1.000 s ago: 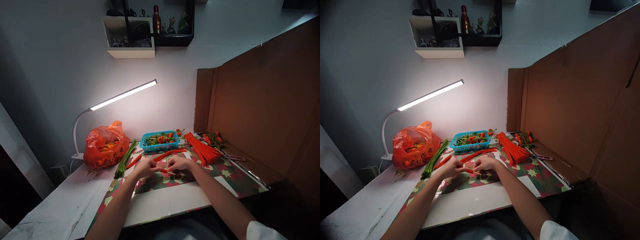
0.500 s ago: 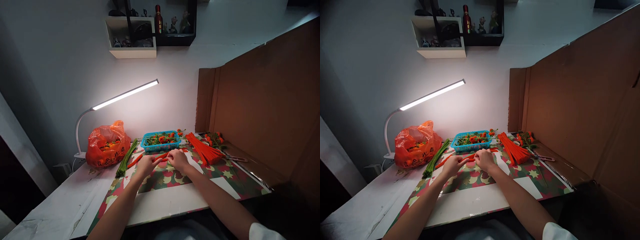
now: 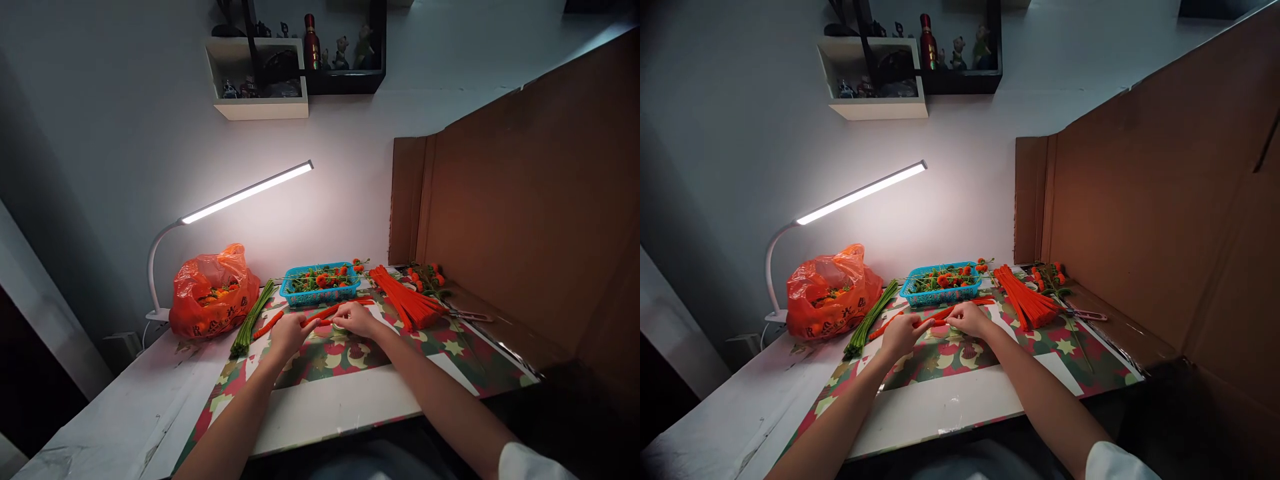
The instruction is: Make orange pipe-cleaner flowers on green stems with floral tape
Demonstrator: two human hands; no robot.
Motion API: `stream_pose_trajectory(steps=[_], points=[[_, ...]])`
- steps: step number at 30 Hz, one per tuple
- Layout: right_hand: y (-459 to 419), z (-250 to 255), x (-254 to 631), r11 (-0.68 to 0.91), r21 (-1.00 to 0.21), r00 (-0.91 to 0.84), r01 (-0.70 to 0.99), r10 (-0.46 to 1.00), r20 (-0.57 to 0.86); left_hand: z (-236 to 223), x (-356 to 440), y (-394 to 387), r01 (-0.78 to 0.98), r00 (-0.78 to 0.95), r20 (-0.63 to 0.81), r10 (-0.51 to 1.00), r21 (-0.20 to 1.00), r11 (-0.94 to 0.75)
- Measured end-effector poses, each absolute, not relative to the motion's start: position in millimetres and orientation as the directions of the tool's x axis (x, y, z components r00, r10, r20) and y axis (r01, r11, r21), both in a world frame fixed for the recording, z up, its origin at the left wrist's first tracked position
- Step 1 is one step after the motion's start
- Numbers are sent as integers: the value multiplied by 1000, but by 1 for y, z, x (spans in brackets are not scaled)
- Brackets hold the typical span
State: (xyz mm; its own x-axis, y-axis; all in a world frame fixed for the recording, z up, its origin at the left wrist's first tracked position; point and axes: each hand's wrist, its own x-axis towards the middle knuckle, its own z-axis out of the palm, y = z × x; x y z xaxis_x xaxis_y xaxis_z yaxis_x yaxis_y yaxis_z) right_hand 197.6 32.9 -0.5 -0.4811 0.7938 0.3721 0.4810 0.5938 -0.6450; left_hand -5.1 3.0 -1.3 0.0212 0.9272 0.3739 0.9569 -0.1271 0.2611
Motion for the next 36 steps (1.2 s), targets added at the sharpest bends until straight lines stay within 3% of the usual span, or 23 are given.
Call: stream_pose_trajectory(steps=[7, 13, 25, 28, 32, 36], points=[[43, -3, 207, 546, -781, -548, 304, 770, 325, 2, -2, 0, 960, 83, 369, 926, 219, -173], [52, -13, 213, 377, -871, -549, 316, 821, 156, 5, 0, -4, 947, 143, 377, 915, 218, -237], [44, -9, 209, 345, -912, -566, 221, 807, 168, 0, 0, 0, 949, 137, 380, 915, 215, -231], [34, -4, 204, 460, -851, -546, 254, 794, 266, 0, -1, 1, 942, 135, 386, 913, 236, -239], [23, 1, 200, 650, -652, -563, 391, 729, 389, 1, -2, 1, 931, 121, 368, 922, 279, -234], [16, 1, 195, 723, -470, -595, 507, 688, 416, 5, -3, 0, 928, 96, 304, 948, 318, -195]])
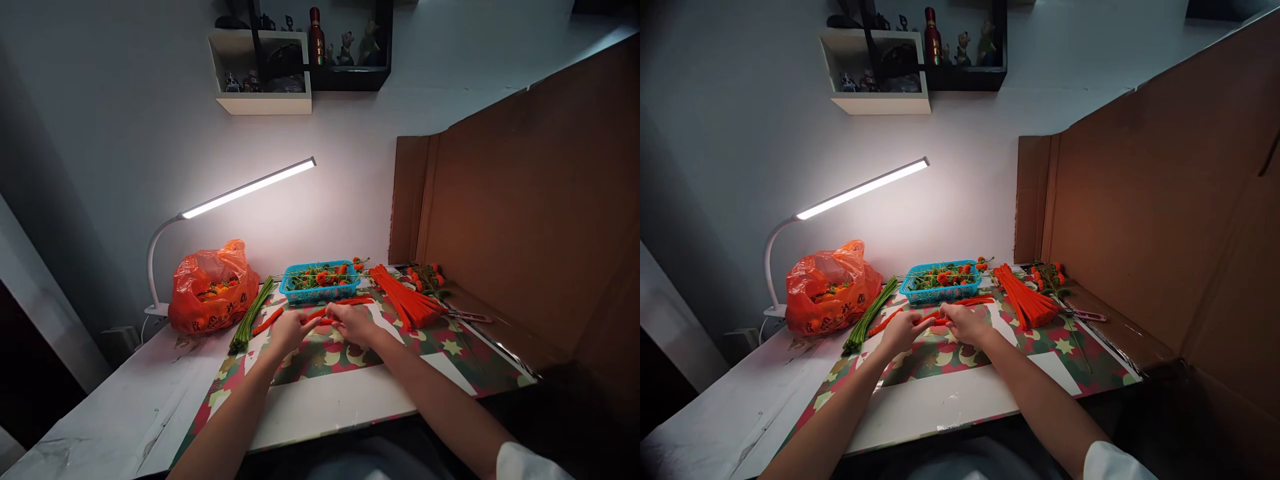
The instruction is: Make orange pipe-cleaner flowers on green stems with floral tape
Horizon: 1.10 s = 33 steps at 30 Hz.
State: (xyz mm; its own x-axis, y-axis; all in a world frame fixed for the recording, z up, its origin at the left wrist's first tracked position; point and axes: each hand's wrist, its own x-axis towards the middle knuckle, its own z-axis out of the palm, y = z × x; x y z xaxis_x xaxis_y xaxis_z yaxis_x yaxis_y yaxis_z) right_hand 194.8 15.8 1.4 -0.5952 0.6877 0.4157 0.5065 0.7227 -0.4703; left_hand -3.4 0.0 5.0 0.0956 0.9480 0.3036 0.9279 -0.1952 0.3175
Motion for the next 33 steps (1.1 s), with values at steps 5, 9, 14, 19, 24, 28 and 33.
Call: stream_pose_trajectory(steps=[5, 9, 14, 19, 24, 28, 33], points=[[14, 0, 191, 762, -424, -645, 490, 644, 412, 6, -6, 0, 915, 81, 244, 967, 366, -169], [18, -5, 193, 738, -496, -606, 458, 667, 434, 6, -7, 1, 884, 122, 225, 967, 419, -209], [21, -2, 193, 691, -586, -599, 423, 698, 392, 9, -8, 0, 832, 194, 298, 935, 454, -318], [17, 7, 193, 662, -612, -641, 432, 703, 308, 11, -6, -3, 872, 169, 316, 934, 394, -291], [17, 1, 190, 626, -683, -666, 376, 695, 270, 10, -3, -5, 869, 281, 364, 888, 297, -397], [19, -5, 187, 559, -751, -677, 352, 706, 208, 9, -2, -7, 868, 316, 380, 869, 253, -427], [15, -4, 185, 502, -785, -662, 363, 732, 163, 9, -1, -7, 870, 335, 358, 871, 236, -432]])
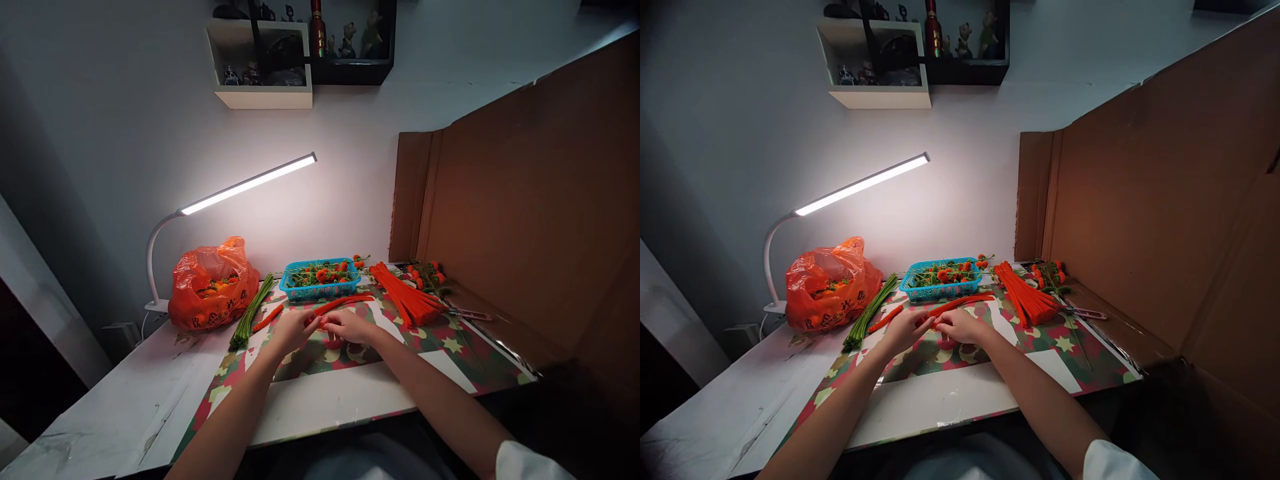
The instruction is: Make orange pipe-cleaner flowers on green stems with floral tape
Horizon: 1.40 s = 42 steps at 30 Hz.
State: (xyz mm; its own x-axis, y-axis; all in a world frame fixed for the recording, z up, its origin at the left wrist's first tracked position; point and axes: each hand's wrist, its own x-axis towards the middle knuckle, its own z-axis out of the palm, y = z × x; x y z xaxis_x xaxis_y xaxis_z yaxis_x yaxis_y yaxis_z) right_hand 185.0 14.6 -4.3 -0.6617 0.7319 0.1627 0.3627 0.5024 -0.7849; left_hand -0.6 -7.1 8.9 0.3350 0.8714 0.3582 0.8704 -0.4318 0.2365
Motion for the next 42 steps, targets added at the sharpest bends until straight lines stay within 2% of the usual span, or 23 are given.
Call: stream_pose_trajectory(steps=[5, 9, 15, 23, 30, 34, 39, 42], points=[[10, -1, 184, 511, -762, -649, 397, 744, 160, 8, 0, -6, 871, 345, 348, 872, 227, -435], [13, -4, 184, 420, -820, -624, 389, 775, 101, 6, -2, -5, 876, 342, 359, 869, 212, -432], [22, -15, 185, 427, -809, -585, 403, 800, 131, 6, -2, -5, 884, 342, 364, 867, 189, -428], [24, -12, 184, 348, -877, -634, 332, 770, 65, 5, -2, -5, 872, 358, 379, 853, 190, -451], [23, -8, 183, 277, -894, -641, 352, 767, -15, 3, -1, -4, 870, 363, 373, 854, 193, -454], [23, -8, 184, 158, -945, -673, 285, 735, -80, 1, -1, -3, 862, 369, 372, 852, 205, -463], [24, -10, 185, 101, -987, -614, 124, 789, 4, 1, -2, -3, 862, 361, 370, 856, 218, -458], [23, -8, 187, 22, -995, -625, 101, 779, -46, 2, -1, -4, 866, 369, 362, 856, 201, -458]])
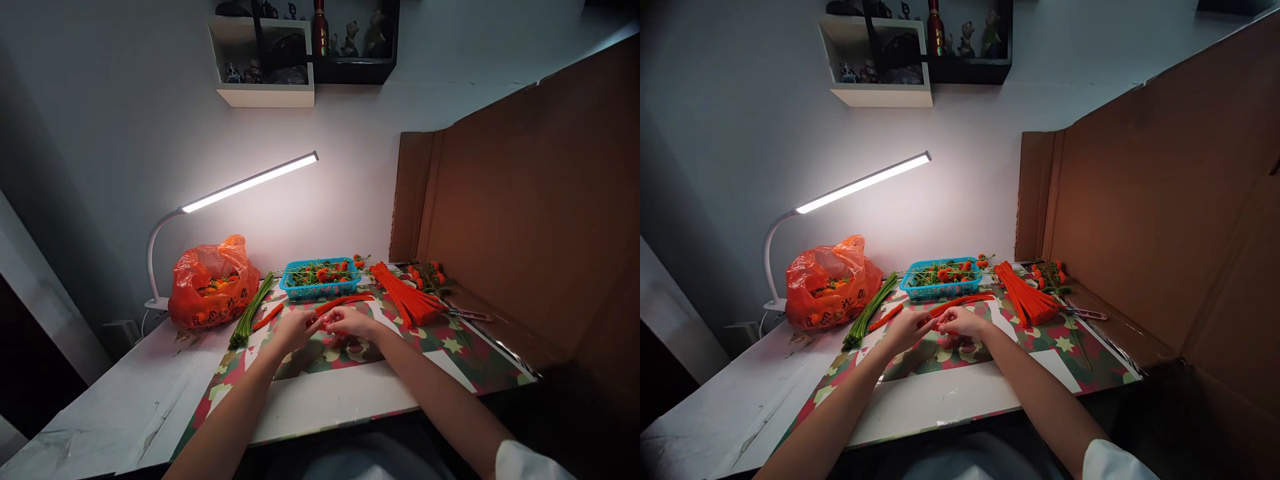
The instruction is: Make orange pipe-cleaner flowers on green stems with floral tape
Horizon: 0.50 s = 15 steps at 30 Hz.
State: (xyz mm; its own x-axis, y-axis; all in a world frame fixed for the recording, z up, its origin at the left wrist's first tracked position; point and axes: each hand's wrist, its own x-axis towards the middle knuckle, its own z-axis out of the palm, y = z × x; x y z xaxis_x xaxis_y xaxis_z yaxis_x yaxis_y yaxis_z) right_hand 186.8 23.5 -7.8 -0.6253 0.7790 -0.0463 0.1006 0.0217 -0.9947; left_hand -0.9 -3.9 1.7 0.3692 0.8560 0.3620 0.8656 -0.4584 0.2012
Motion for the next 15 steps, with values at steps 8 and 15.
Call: stream_pose_trajectory(steps=[8, 15], points=[[25, 2, 195, -179, -966, -781, 189, 569, -258, 0, 2, -5, 844, 444, 397, 803, 116, -524], [21, 1, 195, 76, -993, -663, 91, 749, -3, -2, 1, -4, 877, 410, 478, 777, 28, -480]])
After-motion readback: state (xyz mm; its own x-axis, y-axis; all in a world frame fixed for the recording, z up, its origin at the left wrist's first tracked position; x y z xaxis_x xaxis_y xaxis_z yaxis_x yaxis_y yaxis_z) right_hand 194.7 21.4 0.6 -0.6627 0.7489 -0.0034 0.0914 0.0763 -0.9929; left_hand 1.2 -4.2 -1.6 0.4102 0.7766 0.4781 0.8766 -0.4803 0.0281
